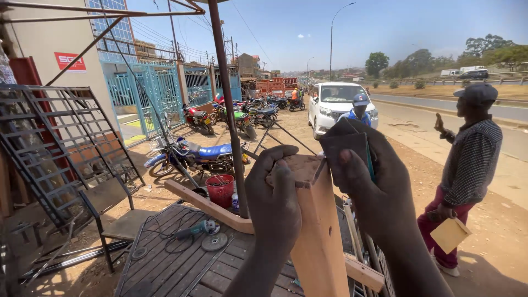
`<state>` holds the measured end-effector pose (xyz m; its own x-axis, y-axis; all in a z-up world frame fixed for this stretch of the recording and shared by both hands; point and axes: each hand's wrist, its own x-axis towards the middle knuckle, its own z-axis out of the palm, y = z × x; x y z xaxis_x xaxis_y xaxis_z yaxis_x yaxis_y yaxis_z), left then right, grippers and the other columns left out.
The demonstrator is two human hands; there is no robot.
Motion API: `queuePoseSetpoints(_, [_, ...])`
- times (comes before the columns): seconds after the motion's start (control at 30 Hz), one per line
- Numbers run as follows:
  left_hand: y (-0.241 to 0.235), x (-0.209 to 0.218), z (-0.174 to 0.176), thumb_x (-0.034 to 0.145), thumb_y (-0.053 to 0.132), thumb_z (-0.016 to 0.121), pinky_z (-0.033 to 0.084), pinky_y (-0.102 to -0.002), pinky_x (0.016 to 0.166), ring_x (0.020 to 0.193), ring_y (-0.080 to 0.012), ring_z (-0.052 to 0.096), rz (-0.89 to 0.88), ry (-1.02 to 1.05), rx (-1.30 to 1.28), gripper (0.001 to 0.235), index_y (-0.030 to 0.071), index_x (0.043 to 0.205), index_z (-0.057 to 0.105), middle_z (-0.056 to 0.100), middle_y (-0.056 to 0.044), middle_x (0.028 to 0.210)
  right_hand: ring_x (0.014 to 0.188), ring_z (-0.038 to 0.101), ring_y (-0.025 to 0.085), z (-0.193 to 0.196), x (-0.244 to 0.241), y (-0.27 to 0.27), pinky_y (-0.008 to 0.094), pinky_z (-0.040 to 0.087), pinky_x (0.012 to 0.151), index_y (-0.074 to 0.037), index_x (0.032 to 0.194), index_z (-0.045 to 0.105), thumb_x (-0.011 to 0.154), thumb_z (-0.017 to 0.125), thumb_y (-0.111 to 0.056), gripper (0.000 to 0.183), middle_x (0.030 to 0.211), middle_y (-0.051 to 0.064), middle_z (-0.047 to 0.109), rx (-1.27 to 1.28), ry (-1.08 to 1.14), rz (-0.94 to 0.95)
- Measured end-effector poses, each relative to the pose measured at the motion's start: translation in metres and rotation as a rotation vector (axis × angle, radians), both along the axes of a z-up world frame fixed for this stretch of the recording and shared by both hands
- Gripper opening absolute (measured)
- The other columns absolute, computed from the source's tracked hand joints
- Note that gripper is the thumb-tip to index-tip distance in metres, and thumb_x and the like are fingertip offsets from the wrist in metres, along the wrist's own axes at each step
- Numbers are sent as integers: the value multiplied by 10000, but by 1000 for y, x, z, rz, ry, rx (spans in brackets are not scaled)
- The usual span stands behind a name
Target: Sanding a long wooden beam with sandpaper on a workbench in an outdoor fabrication area.
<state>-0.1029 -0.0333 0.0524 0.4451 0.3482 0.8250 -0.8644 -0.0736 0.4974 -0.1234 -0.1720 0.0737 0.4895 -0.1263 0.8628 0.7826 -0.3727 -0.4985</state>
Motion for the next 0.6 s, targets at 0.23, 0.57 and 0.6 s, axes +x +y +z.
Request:
queuePoseSetpoints(0.23, [-25,16,9,865,141,438,565,-298,768,887,-170,703,-172,63,21,375,55,1065,743,762,-69,976,965,591,102,11,0,-20,260,488,809,-46,1352,616,967,555,-327,481,1107,37,688,17,3,-19])
queuePoseSetpoints(0.57, [-59,34,23,814,205,459,470,-356,580,657,-162,617,-181,221,70,314,115,893,749,708,-32,737,667,504,124,22,-21,-33,295,429,608,-88,1173,635,1018,551,-254,241,808,14,621,-173,140,-279])
queuePoseSetpoints(0.6, [-58,34,20,817,196,462,455,-348,568,647,-150,598,-190,238,78,305,115,891,747,692,-24,725,644,516,111,16,-26,-28,280,463,592,-80,1332,645,1001,531,-215,375,849,10,659,-181,106,-216])
